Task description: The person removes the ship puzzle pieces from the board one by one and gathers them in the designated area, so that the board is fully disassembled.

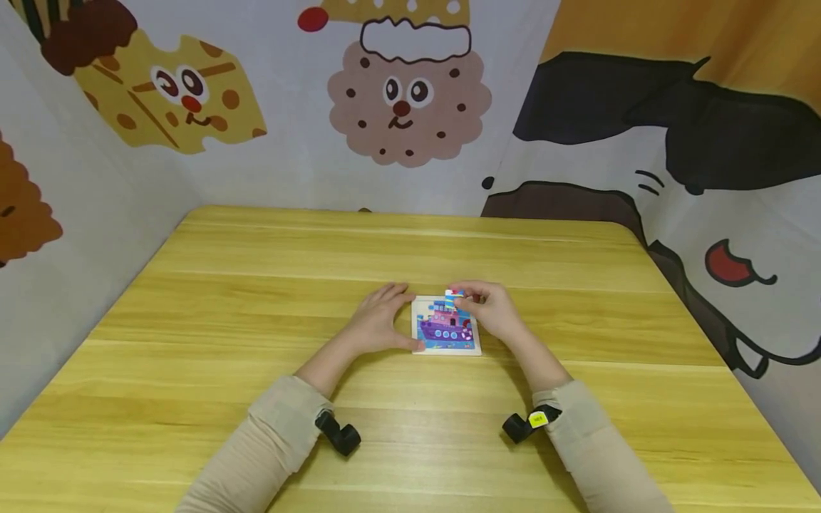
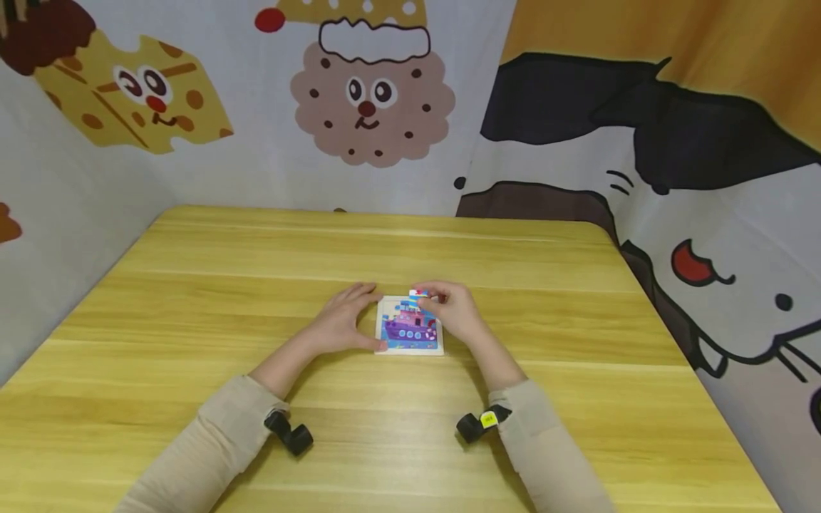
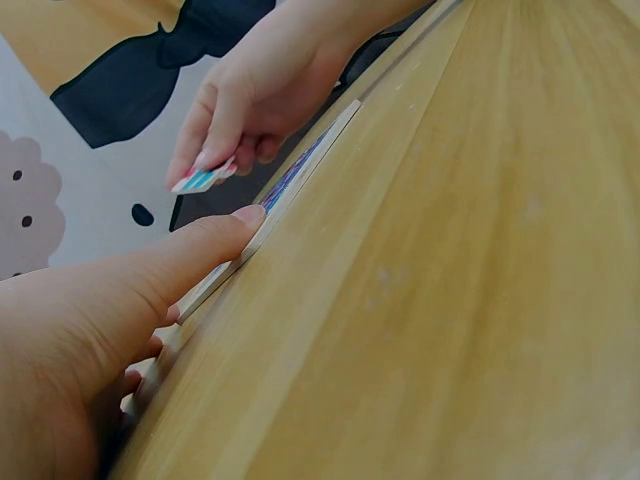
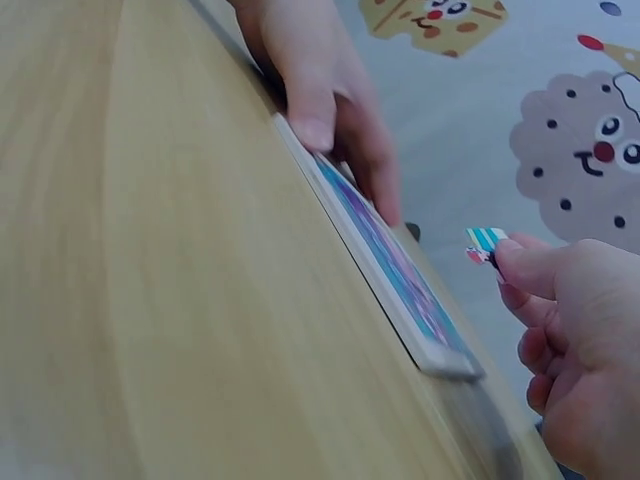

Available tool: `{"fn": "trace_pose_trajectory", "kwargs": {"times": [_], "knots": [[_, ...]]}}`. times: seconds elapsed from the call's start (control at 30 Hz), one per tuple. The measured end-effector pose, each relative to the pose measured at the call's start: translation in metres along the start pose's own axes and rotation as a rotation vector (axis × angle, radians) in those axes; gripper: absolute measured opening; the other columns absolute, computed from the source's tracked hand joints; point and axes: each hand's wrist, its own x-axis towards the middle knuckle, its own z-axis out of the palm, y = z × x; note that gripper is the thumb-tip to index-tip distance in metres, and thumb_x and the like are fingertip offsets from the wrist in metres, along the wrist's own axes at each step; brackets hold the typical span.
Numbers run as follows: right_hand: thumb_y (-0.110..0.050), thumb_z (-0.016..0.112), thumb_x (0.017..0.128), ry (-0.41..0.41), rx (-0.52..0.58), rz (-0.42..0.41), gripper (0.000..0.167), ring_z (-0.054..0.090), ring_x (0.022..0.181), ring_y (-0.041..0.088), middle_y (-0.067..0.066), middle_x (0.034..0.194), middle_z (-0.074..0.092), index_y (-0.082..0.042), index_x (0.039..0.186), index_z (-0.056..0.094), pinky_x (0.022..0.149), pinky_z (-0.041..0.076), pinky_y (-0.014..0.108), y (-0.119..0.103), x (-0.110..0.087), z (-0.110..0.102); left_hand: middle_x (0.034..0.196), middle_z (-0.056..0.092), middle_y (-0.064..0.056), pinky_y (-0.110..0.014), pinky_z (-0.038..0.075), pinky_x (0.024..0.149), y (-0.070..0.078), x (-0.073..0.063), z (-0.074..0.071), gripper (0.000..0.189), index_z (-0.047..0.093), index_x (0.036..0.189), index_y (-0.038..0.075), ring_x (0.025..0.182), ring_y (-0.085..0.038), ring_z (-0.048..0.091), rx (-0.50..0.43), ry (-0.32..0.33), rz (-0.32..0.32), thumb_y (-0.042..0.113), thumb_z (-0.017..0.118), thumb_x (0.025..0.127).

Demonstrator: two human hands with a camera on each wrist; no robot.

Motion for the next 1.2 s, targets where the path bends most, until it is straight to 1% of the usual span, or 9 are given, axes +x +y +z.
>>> {"fn": "trace_pose_trajectory", "kwargs": {"times": [0.33, 0.43, 0.53, 0.63, 0.8, 0.97, 1.07, 1.2], "knots": [[-0.007, 0.069, 0.088, 0.055, -0.058, -0.022, 0.024, 0.039, 0.062, 0.019, 0.004, 0.077, 0.06, -0.002, 0.112, 0.07, 0.051, 0.032, 0.024, 0.015, -0.007, -0.032, 0.158, 0.017, -0.005, -0.048, 0.004, 0.114, 0.002, 0.0, 0.001, 0.104, 0.036, 0.148, 0.014, 0.144, -0.027, 0.008, -0.001, 0.001, 0.013, 0.065, 0.075, 0.067], [-0.007, 0.07, 0.087, 0.05, -0.058, -0.017, 0.025, 0.04, 0.063, 0.017, 0.006, 0.078, 0.06, 0.0, 0.112, 0.069, 0.051, 0.033, 0.024, 0.02, -0.008, -0.04, 0.158, 0.017, -0.005, -0.048, 0.005, 0.113, 0.002, 0.0, 0.001, 0.104, 0.036, 0.149, 0.014, 0.144, -0.027, 0.008, 0.004, 0.0, 0.016, 0.065, 0.074, 0.067], [-0.006, 0.069, 0.087, 0.039, -0.052, -0.012, 0.026, 0.041, 0.063, 0.016, 0.01, 0.078, 0.06, 0.002, 0.112, 0.069, 0.05, 0.035, 0.022, 0.025, -0.009, -0.048, 0.158, 0.017, -0.005, -0.049, 0.005, 0.113, 0.002, 0.0, 0.0, 0.104, 0.036, 0.149, 0.013, 0.144, -0.028, 0.008, 0.002, 0.0, 0.015, 0.065, 0.075, 0.067], [-0.004, 0.069, 0.087, 0.026, -0.05, -0.012, 0.027, 0.043, 0.065, 0.016, 0.013, 0.082, 0.062, 0.004, 0.113, 0.068, 0.052, 0.036, 0.022, 0.029, -0.009, -0.052, 0.158, 0.017, -0.005, -0.048, 0.004, 0.113, 0.003, -0.001, -0.001, 0.104, 0.036, 0.149, 0.013, 0.144, -0.027, 0.007, -0.003, -0.003, 0.008, 0.064, 0.075, 0.067], [-0.004, 0.069, 0.087, -0.001, -0.074, 0.026, 0.026, 0.045, 0.069, 0.015, 0.008, 0.083, 0.064, 0.002, 0.112, 0.069, 0.055, 0.039, 0.022, 0.033, -0.008, -0.054, 0.158, 0.016, -0.005, -0.047, 0.004, 0.114, 0.002, -0.001, -0.001, 0.104, 0.035, 0.149, 0.014, 0.144, -0.027, 0.007, 0.005, -0.008, 0.007, 0.065, 0.075, 0.067], [-0.004, 0.069, 0.087, -0.008, -0.099, 0.028, 0.024, 0.048, 0.072, 0.019, 0.009, 0.084, 0.065, 0.0, 0.111, 0.07, 0.058, 0.041, 0.024, 0.038, -0.007, -0.053, 0.158, 0.016, -0.005, -0.048, 0.004, 0.114, 0.002, -0.001, -0.001, 0.104, 0.035, 0.149, 0.014, 0.144, -0.027, 0.007, 0.002, -0.007, 0.011, 0.065, 0.074, 0.067], [-0.005, 0.068, 0.088, -0.009, -0.143, 0.022, 0.024, 0.05, 0.073, 0.02, 0.01, 0.088, 0.066, -0.001, 0.111, 0.07, 0.06, 0.043, 0.025, 0.04, -0.006, -0.051, 0.158, 0.017, -0.005, -0.048, 0.004, 0.114, 0.002, -0.001, -0.001, 0.104, 0.035, 0.149, 0.014, 0.144, -0.027, 0.007, -0.001, -0.005, 0.012, 0.065, 0.075, 0.067], [-0.008, 0.067, 0.09, -0.013, -0.23, 0.019, 0.025, 0.052, 0.077, 0.02, 0.009, 0.093, 0.068, -0.003, 0.114, 0.07, 0.065, 0.045, 0.029, 0.041, -0.006, -0.049, 0.158, 0.016, -0.005, -0.048, 0.004, 0.114, 0.001, -0.001, -0.001, 0.104, 0.035, 0.149, 0.014, 0.144, -0.026, 0.007, 0.003, -0.009, 0.014, 0.065, 0.074, 0.067]]}}
